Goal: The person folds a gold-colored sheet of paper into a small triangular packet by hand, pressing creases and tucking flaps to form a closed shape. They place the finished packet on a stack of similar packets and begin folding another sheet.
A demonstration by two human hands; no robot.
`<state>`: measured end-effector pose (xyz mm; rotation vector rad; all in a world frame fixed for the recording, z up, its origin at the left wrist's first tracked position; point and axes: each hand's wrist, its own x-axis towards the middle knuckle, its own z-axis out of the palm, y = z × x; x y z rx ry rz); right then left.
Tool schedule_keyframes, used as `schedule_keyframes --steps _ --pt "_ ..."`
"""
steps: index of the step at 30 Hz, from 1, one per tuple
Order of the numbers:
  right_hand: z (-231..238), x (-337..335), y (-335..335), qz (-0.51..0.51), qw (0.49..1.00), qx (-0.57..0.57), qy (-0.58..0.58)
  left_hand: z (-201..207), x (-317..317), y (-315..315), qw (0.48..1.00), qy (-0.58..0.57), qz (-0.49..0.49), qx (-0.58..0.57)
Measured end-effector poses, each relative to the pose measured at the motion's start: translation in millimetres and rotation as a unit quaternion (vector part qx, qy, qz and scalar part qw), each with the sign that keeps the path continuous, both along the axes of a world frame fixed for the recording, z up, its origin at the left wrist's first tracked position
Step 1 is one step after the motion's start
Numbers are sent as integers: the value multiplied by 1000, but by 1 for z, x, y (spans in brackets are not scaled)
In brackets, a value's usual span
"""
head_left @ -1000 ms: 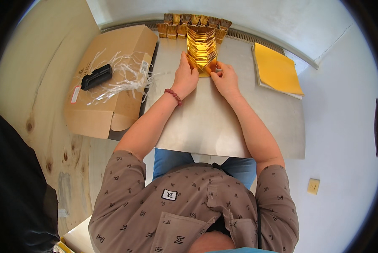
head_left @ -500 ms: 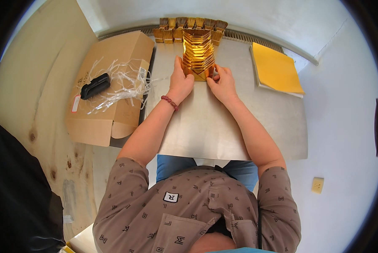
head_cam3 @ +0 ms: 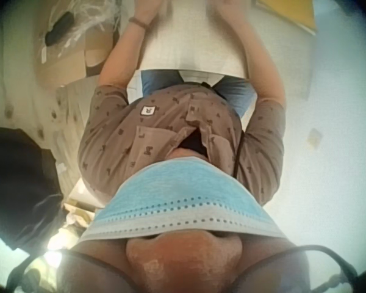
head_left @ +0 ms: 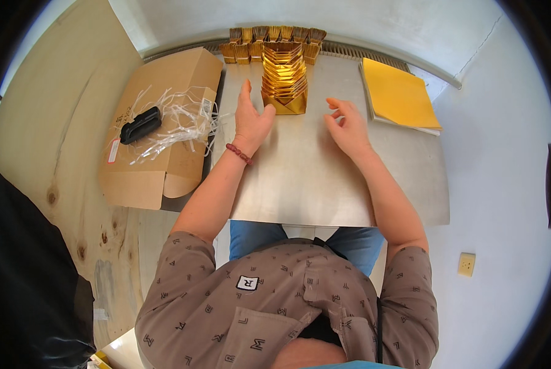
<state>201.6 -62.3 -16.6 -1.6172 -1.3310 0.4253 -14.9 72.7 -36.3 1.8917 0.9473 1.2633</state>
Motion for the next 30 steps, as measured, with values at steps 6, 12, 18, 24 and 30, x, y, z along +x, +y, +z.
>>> schedule_keyframes --steps 6,12,18,24,30 --pt "14 72 -57 -78 946 142 -280 32 -8 -48 983 -3 -12 182" --pt "3 150 -90 -163 893 106 -406 34 -8 -90 984 17 -122 127" --pt "-13 173 -84 -80 899 -6 -430 27 -3 -92 981 -13 -159 110" --pt "-9 178 -82 -77 899 5 -432 28 -2 -98 979 16 -186 87" --pt "-11 182 -80 -77 891 25 -447 29 -1 -98 977 36 -191 88"
